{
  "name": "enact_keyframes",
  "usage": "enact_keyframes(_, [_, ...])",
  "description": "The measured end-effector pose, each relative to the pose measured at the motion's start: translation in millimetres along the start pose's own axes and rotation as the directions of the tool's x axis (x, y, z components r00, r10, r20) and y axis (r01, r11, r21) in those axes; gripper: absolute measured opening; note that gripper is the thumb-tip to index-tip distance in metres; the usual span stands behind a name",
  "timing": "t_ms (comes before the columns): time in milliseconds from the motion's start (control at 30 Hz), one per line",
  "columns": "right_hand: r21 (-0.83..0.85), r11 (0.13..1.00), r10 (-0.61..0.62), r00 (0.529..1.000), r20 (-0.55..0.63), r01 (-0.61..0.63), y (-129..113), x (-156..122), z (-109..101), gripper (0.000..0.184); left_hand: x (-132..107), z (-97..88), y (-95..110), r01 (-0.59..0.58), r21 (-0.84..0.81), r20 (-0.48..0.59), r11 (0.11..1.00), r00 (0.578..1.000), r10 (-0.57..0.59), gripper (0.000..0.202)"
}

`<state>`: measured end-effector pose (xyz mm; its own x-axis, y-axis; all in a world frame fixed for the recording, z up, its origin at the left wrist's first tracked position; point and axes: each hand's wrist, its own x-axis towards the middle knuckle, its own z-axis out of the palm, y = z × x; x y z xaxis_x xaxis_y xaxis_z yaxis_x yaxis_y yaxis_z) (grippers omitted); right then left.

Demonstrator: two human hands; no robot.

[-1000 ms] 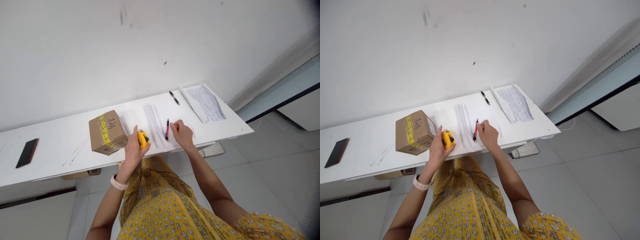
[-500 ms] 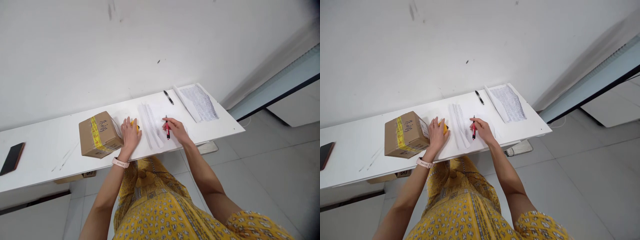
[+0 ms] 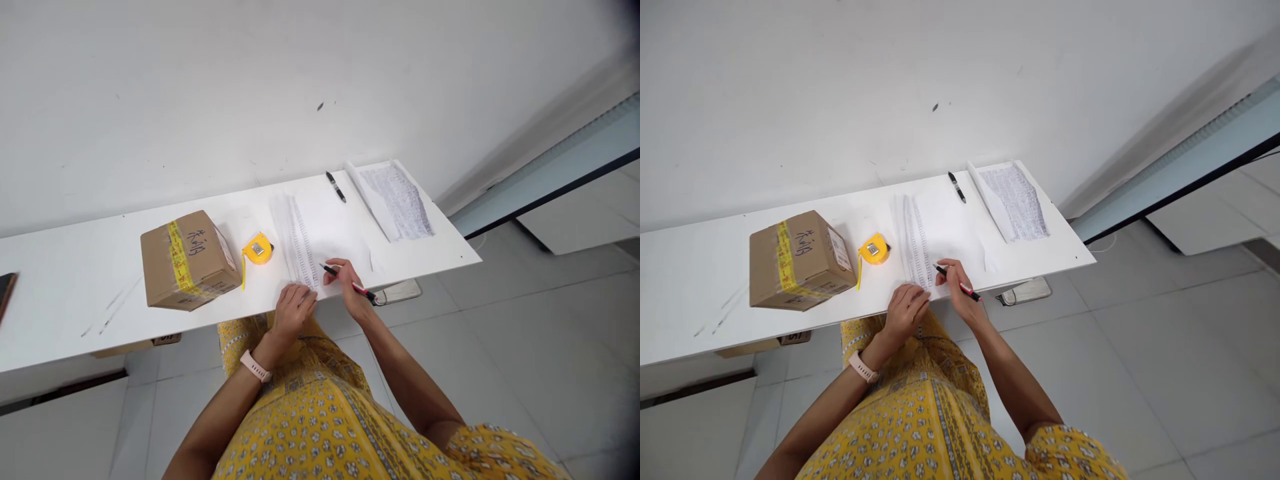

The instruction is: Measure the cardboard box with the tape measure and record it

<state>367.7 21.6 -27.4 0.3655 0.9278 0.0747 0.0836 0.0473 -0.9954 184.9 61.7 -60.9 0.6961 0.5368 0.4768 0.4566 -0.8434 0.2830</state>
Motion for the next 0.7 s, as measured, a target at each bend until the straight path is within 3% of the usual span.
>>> enact_keyframes(167, [-0.141,0.989,0.046,0.997,0.068,-0.036,-3.0,-2.5,-2.2,0.033,-7.2,6.5,2.8,0.031,-0.002,-0.070,1.000,0.997,-0.031,0.019])
enact_keyframes(300, [-0.177,0.984,0.042,0.993,0.106,-0.022,-0.8,-0.6,-3.2,0.027,-5.4,6.2,4.5,-0.030,0.037,-0.133,0.999,0.990,0.035,0.017])
enact_keyframes(500, [-0.310,0.951,-0.032,0.998,-0.056,0.014,11.8,-7.0,3.7,0.030,-4.1,6.2,4.5,-0.072,0.107,-0.201,0.992,0.975,0.092,0.017])
enact_keyframes(700, [-0.465,0.881,-0.125,0.990,-0.064,0.081,16.7,-8.8,11.2,0.032,-5.4,7.9,2.6,-0.076,0.116,-0.222,0.990,0.970,0.101,0.017])
